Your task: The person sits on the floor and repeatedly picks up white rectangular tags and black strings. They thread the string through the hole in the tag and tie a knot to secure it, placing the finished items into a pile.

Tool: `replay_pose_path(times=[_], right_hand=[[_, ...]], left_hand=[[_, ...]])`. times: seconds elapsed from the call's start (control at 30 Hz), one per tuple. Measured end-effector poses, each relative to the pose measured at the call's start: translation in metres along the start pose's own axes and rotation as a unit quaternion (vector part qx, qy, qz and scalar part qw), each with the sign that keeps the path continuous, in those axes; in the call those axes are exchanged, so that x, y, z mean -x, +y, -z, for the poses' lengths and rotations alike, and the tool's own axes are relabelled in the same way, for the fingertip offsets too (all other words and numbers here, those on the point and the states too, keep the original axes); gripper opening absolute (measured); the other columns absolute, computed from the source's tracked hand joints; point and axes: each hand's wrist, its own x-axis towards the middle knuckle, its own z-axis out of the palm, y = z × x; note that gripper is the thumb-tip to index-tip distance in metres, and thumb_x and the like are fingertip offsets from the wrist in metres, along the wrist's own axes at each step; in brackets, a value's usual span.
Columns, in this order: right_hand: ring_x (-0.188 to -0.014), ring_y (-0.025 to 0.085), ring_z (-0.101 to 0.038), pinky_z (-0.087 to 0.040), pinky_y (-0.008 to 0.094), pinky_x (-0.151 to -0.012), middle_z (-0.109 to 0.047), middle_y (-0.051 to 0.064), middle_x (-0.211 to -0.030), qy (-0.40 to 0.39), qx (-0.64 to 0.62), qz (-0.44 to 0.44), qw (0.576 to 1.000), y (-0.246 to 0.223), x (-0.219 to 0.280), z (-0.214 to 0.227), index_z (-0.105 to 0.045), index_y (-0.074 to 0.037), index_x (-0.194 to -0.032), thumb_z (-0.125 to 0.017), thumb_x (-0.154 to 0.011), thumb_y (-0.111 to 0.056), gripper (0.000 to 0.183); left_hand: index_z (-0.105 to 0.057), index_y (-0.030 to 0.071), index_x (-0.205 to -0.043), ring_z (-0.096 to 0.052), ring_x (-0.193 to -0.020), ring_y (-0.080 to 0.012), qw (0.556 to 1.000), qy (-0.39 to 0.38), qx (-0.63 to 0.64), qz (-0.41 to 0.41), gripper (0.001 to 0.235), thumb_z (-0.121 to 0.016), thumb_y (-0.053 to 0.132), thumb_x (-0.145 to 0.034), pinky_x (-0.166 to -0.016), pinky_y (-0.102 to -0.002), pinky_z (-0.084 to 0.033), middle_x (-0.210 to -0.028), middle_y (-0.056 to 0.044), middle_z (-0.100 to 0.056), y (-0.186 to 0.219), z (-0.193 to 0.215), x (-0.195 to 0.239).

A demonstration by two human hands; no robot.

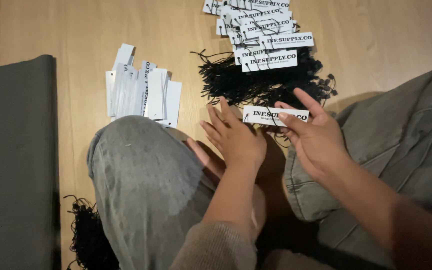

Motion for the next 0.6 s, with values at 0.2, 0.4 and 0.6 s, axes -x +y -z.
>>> replay_pose_path(times=[0.2, 0.4, 0.6], right_hand=[[-0.106, 0.009, -0.060, -0.050, 0.021, -0.089, -0.063, 0.014, -0.142, 0.010, 0.007, -0.017, 1.000, -0.006, -0.001, 0.000, -0.033, -0.018, -0.161, -0.067, -0.091, 0.000, 0.080], [-0.110, 0.009, -0.061, -0.052, 0.022, -0.093, -0.063, 0.013, -0.142, 0.008, 0.011, -0.011, 1.000, -0.010, -0.005, 0.003, -0.035, -0.016, -0.160, -0.067, -0.091, 0.002, 0.078], [-0.106, 0.009, -0.066, -0.058, 0.018, -0.087, -0.064, 0.010, -0.139, 0.016, 0.065, 0.012, 0.998, -0.022, -0.017, 0.005, -0.036, -0.014, -0.158, -0.073, -0.089, -0.002, 0.079]], left_hand=[[0.014, 0.017, -0.165, 0.021, -0.154, -0.0481, 0.984, -0.125, -0.078, 0.099, 0.121, -0.079, 0.034, -0.089, -0.127, -0.058, 0.004, -0.169, -0.019, 0.027, 0.017, 0.003, -0.007], [0.025, 0.019, -0.162, 0.033, -0.150, -0.0459, 0.973, -0.168, -0.099, 0.121, 0.127, -0.078, 0.027, -0.088, -0.125, -0.057, 0.015, -0.165, -0.015, 0.040, 0.026, 0.009, -0.009], [0.030, 0.016, -0.162, 0.040, -0.149, -0.0442, 0.952, -0.250, -0.141, 0.112, 0.109, -0.061, 0.029, -0.104, -0.124, -0.056, 0.017, -0.163, -0.018, 0.045, 0.053, 0.052, 0.011]])
